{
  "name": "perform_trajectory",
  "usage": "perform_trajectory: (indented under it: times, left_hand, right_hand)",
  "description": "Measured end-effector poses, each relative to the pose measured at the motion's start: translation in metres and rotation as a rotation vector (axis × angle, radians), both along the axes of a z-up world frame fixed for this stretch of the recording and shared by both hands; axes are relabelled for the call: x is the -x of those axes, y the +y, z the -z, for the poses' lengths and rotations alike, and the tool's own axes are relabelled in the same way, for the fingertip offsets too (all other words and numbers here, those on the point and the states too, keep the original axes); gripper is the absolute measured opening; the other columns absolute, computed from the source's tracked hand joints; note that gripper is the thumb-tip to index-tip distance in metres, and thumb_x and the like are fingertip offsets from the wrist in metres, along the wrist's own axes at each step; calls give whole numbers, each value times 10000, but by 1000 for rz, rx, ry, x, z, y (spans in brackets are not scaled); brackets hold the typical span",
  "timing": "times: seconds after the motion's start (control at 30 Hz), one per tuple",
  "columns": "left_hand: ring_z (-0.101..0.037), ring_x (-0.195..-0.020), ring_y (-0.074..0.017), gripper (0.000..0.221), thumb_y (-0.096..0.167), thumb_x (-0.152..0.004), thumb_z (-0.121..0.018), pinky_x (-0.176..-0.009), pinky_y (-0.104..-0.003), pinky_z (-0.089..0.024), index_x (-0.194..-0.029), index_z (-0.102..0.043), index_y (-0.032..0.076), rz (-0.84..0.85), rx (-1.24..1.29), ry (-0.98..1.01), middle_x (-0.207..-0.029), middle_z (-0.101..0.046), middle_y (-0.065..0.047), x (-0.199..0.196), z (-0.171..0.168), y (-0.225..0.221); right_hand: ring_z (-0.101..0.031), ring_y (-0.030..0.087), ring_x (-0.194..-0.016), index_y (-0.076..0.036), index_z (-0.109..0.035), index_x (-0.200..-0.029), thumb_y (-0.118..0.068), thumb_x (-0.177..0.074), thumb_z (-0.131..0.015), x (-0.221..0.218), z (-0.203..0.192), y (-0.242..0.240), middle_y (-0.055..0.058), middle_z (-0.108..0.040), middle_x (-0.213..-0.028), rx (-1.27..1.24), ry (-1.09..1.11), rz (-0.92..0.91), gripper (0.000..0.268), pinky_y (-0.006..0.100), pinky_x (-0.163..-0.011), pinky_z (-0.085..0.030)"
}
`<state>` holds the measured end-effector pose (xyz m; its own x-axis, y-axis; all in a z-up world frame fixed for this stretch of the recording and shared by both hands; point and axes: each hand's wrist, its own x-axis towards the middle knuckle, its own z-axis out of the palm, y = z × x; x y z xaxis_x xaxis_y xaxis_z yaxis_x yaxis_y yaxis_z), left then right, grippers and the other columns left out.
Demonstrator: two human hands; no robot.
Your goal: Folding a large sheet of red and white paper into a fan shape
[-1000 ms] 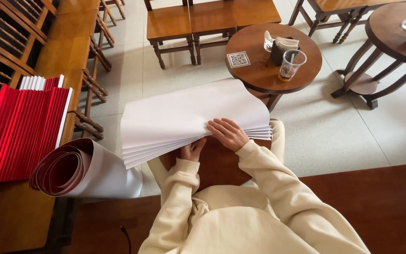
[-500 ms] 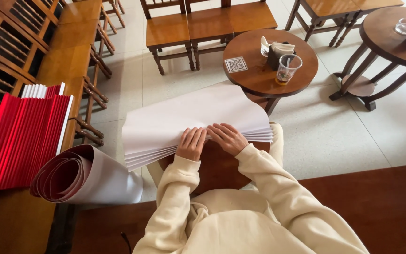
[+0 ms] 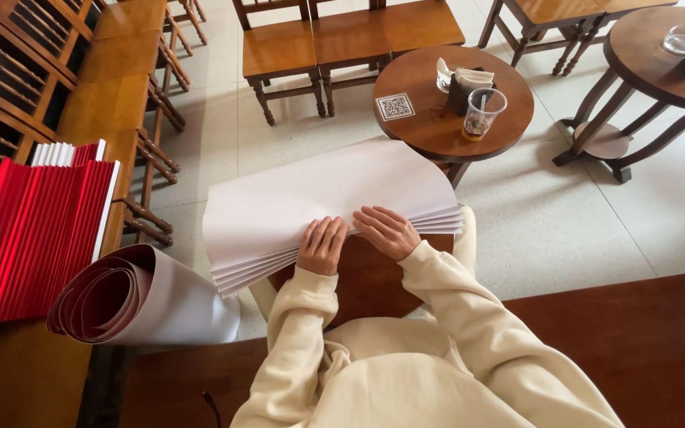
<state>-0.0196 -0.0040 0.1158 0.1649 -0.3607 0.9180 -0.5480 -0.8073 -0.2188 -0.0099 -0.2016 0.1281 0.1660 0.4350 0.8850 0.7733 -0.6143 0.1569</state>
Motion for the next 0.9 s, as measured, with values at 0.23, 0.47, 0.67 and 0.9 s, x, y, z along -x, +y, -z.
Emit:
perform_trajectory:
  times: [0.23, 0.47, 0.67, 0.9]
  left_hand:
    - [-721, -1009, -188, 169, 204, -1057, -586, -1021, -392, -549, -1029, -745, 156, 27, 90, 39, -1054, -755, -6, -7, 18, -2]
    - [-720, -1010, -161, 162, 226, -1052, -598, -1021, -377, -539, -1017, -750, 185, 55, 108, 79, -1044, -755, 33, -8, 26, 0]
    - [-725, -988, -154, 157, 204, -1042, -609, -1001, -363, -541, -987, -754, 191, 69, 139, 83, -1030, -758, 47, -4, 21, -2]
    - [-723, -985, -149, 110, 239, -1010, -658, -988, -350, -537, -995, -762, 206, 93, 160, 107, -1051, -762, 60, -7, 30, 3]
  right_hand:
    - [-752, 279, -953, -67, -750, -998, -116, -941, -703, 1, 1, 6, 106, -772, -1078, -41, -7, -7, 88, 388, -880, -600]
    - [-755, 266, -923, -63, -746, -957, -117, -955, -688, 2, 4, 9, 96, -777, -1040, -63, 19, -20, 79, 383, -875, -599]
    - [-754, 269, -935, -60, -745, -962, -111, -958, -686, 4, 3, 8, 98, -777, -1051, -92, 52, -53, 78, 387, -890, -591]
    - [-751, 262, -986, -70, -756, -1009, -111, -940, -717, 13, -9, 5, 81, -779, -1073, -123, 129, -118, 89, 397, -936, -572]
